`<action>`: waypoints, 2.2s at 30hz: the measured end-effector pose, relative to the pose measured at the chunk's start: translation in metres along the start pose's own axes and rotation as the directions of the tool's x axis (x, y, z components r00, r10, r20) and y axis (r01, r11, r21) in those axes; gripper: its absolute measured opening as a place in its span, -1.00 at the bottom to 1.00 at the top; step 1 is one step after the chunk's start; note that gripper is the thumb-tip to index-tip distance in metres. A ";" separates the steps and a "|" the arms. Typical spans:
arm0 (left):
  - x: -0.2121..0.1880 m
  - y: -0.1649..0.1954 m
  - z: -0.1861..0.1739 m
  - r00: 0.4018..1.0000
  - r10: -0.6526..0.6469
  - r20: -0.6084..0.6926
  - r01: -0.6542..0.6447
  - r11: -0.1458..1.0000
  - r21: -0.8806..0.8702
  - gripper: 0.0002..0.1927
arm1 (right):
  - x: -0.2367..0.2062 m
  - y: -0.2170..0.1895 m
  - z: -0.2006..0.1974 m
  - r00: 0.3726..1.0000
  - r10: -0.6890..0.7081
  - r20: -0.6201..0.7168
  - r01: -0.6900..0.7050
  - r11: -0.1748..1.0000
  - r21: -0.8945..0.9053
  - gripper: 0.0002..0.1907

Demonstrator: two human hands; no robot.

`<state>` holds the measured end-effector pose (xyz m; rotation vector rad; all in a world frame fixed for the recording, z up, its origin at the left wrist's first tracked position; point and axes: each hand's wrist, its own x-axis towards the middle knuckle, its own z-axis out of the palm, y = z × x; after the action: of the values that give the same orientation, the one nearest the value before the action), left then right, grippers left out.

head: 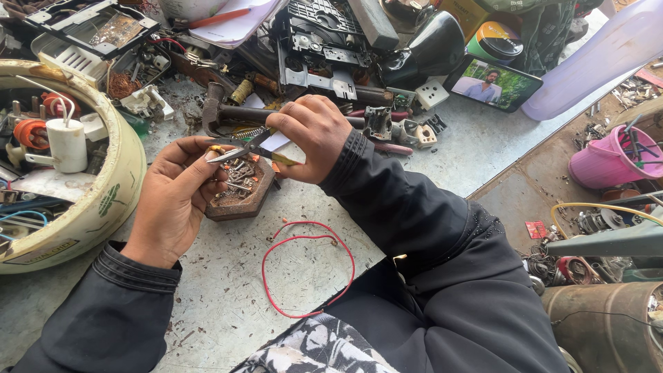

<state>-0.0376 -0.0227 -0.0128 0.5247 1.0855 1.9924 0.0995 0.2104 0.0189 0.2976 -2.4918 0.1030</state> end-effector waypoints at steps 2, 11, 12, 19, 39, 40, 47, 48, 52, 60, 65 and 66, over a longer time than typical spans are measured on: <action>0.000 0.000 0.000 1.000 -0.005 -0.003 0.006 1.000 0.006 -0.79 | 0.000 -0.001 -0.002 1.000 0.005 -0.006 -0.005 1.000 0.008 -0.32; -0.001 -0.001 0.001 1.000 0.009 -0.019 -0.009 1.000 -0.021 -0.80 | 0.001 -0.003 -0.003 1.000 0.006 0.013 -0.006 1.000 0.005 -0.28; -0.001 -0.001 0.001 1.000 0.006 -0.022 -0.006 1.000 -0.017 -0.80 | 0.001 -0.003 -0.003 1.000 0.007 0.015 -0.007 1.000 0.007 -0.28; -0.001 0.000 0.002 1.000 0.005 -0.024 -0.005 1.000 0.003 -0.78 | 0.001 -0.003 -0.002 1.000 0.003 0.016 -0.003 1.000 0.000 -0.30; -0.001 0.000 0.002 1.000 -0.002 -0.028 0.002 1.000 -0.008 -0.80 | 0.001 -0.002 0.000 0.999 0.000 0.036 0.000 1.000 -0.002 -0.31; -0.001 0.000 0.001 1.000 0.000 -0.027 0.000 1.000 -0.007 -0.80 | 0.001 -0.002 0.000 0.999 -0.003 0.032 0.003 1.000 0.000 -0.31; 0.000 -0.001 0.000 1.000 -0.002 -0.022 0.002 1.000 -0.022 -0.81 | 0.001 -0.003 -0.003 1.000 -0.003 0.019 0.002 1.000 0.017 -0.28; 0.000 -0.001 0.000 1.000 -0.002 -0.023 0.001 1.000 -0.017 -0.81 | 0.002 -0.003 -0.003 1.000 0.000 0.020 0.000 1.000 0.017 -0.29; -0.001 0.000 0.001 1.000 -0.007 -0.021 0.007 1.000 -0.014 -0.82 | 0.002 -0.003 -0.002 1.000 -0.001 0.022 0.001 1.000 0.008 -0.30; -0.002 0.001 0.002 0.999 -0.012 -0.030 0.012 1.000 0.001 -0.82 | 0.000 -0.002 0.000 1.000 0.003 0.026 -0.003 1.000 -0.002 -0.32; -0.002 0.002 0.003 1.000 -0.012 -0.027 0.012 1.000 -0.005 -0.81 | 0.000 -0.001 0.002 0.999 0.002 0.040 -0.002 1.000 -0.014 -0.31; -0.002 0.002 0.003 1.000 -0.012 -0.025 0.012 1.000 -0.006 -0.81 | -0.001 -0.001 0.002 0.999 0.002 0.039 -0.002 1.000 -0.013 -0.31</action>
<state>-0.0355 -0.0238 -0.0097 0.4906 1.0947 1.9962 0.0988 0.2095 0.0168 0.2940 -2.5304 0.0823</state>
